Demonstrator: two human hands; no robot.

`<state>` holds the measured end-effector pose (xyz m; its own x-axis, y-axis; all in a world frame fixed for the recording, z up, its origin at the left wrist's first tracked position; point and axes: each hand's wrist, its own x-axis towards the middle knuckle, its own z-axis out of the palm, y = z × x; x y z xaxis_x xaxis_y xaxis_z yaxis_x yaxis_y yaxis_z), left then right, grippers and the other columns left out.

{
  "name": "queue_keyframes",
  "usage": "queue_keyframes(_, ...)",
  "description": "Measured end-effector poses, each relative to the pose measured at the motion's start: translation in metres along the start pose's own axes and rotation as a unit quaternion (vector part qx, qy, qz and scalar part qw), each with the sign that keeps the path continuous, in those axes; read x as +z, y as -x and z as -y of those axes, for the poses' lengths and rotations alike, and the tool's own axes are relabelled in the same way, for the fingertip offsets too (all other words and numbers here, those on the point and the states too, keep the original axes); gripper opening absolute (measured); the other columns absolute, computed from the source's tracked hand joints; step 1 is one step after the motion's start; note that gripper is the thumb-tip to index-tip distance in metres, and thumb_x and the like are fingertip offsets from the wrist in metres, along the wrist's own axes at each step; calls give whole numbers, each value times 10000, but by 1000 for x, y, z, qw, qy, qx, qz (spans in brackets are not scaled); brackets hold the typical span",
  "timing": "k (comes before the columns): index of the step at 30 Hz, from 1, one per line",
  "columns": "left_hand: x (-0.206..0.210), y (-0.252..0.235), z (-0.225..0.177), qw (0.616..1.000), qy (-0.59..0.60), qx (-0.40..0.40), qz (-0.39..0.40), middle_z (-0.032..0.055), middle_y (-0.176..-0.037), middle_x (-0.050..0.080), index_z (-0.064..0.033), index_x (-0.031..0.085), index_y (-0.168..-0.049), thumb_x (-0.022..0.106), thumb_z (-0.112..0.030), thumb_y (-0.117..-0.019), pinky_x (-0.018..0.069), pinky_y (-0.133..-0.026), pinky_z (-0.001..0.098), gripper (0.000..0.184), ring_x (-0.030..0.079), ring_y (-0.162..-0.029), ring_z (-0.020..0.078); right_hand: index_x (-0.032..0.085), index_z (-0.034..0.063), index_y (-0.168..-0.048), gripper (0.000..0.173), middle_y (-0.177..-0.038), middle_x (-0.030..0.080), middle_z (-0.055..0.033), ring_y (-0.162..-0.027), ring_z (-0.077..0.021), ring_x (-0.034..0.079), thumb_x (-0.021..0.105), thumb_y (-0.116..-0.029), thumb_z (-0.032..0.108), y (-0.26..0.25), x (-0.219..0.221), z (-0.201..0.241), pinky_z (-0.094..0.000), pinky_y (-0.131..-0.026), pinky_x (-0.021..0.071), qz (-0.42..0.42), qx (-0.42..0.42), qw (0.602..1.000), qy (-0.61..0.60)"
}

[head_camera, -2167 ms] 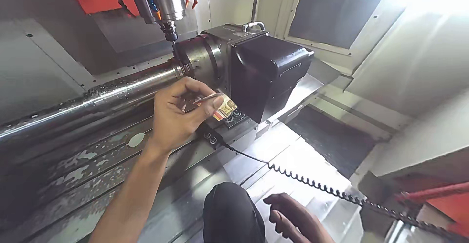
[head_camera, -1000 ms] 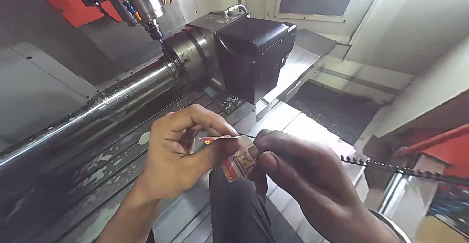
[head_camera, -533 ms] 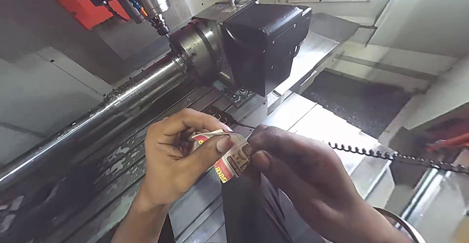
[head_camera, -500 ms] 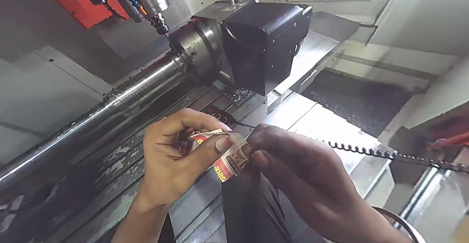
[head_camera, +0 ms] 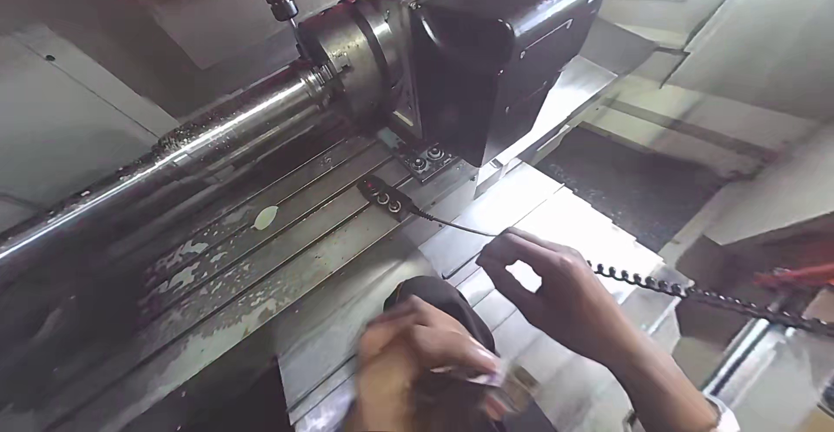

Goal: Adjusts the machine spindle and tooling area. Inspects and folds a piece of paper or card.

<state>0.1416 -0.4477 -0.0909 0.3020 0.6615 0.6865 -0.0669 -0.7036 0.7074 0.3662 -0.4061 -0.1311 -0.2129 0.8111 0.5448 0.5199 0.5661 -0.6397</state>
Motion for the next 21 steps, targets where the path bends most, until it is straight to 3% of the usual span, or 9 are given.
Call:
queue_keyframes(3, 38, 19, 26, 998, -7, -21, 62, 66, -867, 747, -61, 742, -966, 714, -141, -952, 589, -810, 282, 86, 715, -843, 135, 717, 169, -959, 402, -850, 666, 43, -764, -48, 643, 548, -1008, 531, -1, 8, -53, -284, -676, 550, 95, 117, 988, 39)
queue_keyframes(6, 49, 19, 37, 989, -78, 32, 125, 88, -884, 757, -78, 775, -969, 633, -147, -998, 588, -801, 322, 160, 728, -865, 186, 705, 143, -1099, 408, -968, 682, -25, -861, -138, 679, 548, -1013, 510, -11, 25, -97, -378, -778, 574, 214, 200, 956, 20)
queue_keyframes(9, 48, 13, 34, 992, -80, 36, 91, 113, -906, 760, -66, 771, -963, 581, -150, -1022, 593, -834, 314, 215, 738, -896, 201, 675, 99, -1202, 432, -1026, 692, -90, -904, -203, 686, 547, -1028, 473, -28, 52, -126, -431, -831, 566, 245, 211, 946, -12)
queue_keyframes(15, 43, 12, 34, 997, -61, 15, 38, 144, -925, 747, -32, 747, -992, 551, -139, -1011, 584, -881, 333, 224, 730, -931, 226, 574, 118, -1405, 724, -1255, 639, -158, -1126, -311, 639, 573, -938, 671, -75, 96, -136, -524, -993, 503, 265, 196, 942, 68)
queue_keyframes(21, 40, 11, 36, 1000, 3, -20, -16, 142, -949, 746, 7, 719, -1033, 563, -143, -1027, 594, -909, 325, 217, 731, -957, 198, 466, 116, -1508, 928, -1355, 598, -192, -1211, -383, 602, 625, -853, 753, -94, 118, -132, -590, -1013, 481, 306, 205, 921, 123)
